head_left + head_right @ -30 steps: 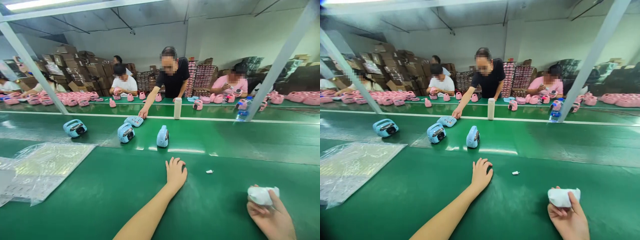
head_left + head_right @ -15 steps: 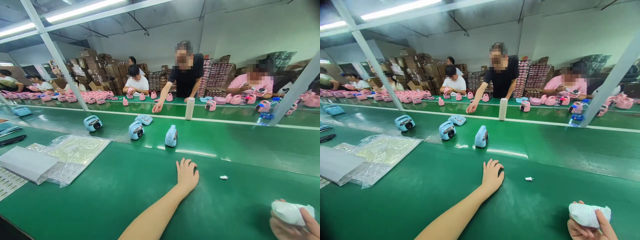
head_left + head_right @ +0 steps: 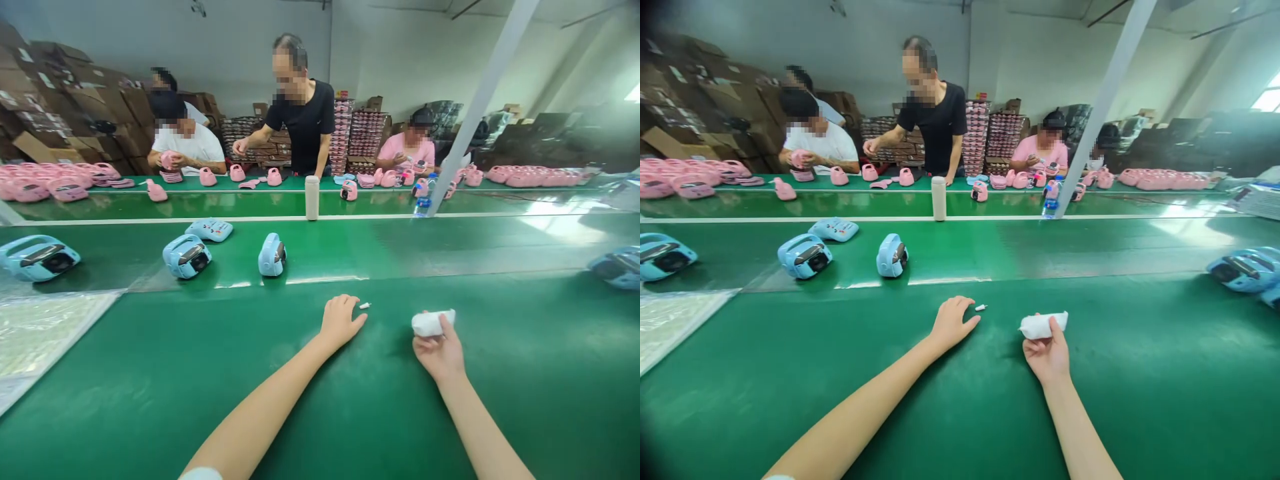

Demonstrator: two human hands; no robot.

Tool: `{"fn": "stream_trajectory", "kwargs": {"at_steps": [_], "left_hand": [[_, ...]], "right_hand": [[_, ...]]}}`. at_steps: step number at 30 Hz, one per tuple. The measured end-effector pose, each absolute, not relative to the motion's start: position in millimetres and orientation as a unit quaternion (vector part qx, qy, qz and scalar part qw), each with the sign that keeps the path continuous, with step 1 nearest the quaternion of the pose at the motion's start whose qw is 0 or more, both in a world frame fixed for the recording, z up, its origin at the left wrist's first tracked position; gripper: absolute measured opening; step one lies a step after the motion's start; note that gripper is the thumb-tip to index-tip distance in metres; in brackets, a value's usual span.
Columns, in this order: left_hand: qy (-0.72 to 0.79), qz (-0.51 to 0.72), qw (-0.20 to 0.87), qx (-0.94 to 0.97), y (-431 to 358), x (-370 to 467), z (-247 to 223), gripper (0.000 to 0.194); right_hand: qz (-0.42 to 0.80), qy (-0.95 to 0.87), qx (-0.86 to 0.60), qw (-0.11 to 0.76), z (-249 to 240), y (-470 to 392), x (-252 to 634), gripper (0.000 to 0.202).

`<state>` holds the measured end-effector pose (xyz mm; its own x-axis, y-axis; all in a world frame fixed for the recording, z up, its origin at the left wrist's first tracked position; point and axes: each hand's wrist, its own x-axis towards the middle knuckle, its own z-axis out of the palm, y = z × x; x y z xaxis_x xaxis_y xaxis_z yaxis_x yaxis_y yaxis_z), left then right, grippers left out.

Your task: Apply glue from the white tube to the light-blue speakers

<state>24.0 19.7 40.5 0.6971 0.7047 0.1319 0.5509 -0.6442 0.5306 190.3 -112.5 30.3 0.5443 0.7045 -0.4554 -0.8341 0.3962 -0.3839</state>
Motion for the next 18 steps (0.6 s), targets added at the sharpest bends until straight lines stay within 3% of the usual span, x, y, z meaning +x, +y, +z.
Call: {"fn": "stream_trajectory", "kwargs": {"at_steps": [8, 13, 16, 18], "left_hand": [[0.417, 0.184, 0.307, 0.835, 16.4, 52.7, 48.4, 0.016], [0.400, 0.239, 0.426, 0.775, -14.4, -0.7, 85.3, 0.016], [0.395, 0.281, 0.499, 0.719, -50.6, -45.7, 111.2, 0.020], [0.376, 0.356, 0.605, 0.605, -75.4, -69.5, 128.1, 0.022]], "right_hand": [[0.467, 0.076, -0.289, 0.832, 27.9, -118.3, 188.0, 0.023], [0.491, 0.093, -0.291, 0.816, 13.4, -130.5, 172.5, 0.049], [0.531, 0.067, -0.282, 0.796, 8.5, -134.8, 151.5, 0.039], [0.556, 0.027, -0.281, 0.782, 16.1, -141.6, 134.6, 0.036]]}}
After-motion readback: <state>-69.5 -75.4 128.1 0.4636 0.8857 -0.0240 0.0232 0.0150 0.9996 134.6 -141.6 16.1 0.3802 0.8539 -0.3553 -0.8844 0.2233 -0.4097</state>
